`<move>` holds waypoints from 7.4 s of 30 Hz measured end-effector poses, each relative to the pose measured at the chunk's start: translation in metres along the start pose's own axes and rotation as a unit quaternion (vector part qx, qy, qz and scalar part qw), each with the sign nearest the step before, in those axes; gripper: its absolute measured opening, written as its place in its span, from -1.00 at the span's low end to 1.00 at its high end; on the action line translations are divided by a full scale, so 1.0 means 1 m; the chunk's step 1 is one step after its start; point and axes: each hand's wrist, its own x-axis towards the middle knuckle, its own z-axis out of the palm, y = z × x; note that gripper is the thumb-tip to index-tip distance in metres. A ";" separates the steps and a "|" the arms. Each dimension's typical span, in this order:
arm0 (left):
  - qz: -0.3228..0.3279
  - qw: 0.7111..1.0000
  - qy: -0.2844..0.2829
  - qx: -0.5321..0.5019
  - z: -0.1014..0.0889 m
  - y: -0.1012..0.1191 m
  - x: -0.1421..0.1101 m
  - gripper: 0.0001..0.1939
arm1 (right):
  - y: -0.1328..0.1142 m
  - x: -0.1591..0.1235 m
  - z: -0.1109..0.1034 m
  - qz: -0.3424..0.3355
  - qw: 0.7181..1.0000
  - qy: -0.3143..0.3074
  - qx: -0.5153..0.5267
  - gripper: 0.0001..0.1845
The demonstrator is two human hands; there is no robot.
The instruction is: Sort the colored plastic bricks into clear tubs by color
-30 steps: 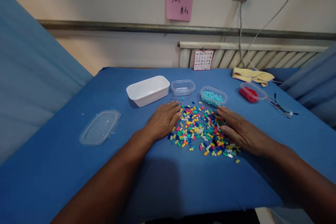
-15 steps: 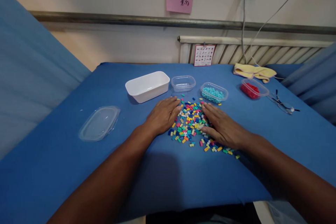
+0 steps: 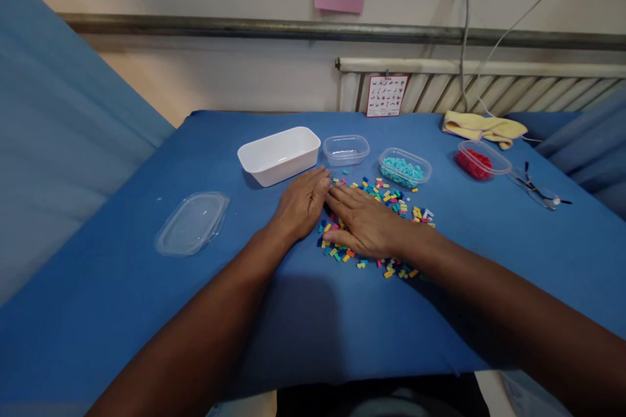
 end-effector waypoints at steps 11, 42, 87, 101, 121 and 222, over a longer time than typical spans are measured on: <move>0.003 0.999 -0.045 0.021 -0.001 0.000 0.001 -0.20 | 0.007 -0.117 -0.005 0.004 0.999 0.028 -0.045 -0.03; -0.018 0.999 -0.006 -0.041 -0.001 0.001 -0.001 -0.26 | 0.018 -0.012 0.004 0.066 0.994 0.081 -0.040 -0.01; 0.147 0.931 -0.295 0.157 0.008 0.059 -0.026 -0.28 | 0.128 -0.095 -0.028 0.201 0.928 0.279 -0.141 -0.75; 0.098 0.934 -0.304 0.161 0.014 0.059 -0.024 -0.06 | 0.196 -0.073 -0.069 0.359 0.894 0.162 -0.213 -0.65; -0.009 0.970 -0.182 0.158 0.008 0.047 -0.018 -0.13 | 0.095 -0.084 -0.024 0.149 0.979 0.137 -0.017 -0.73; 0.218 0.970 -0.051 0.096 -0.006 0.052 -0.019 -0.82 | 0.081 -0.129 -0.037 -0.013 0.988 0.138 0.071 -0.87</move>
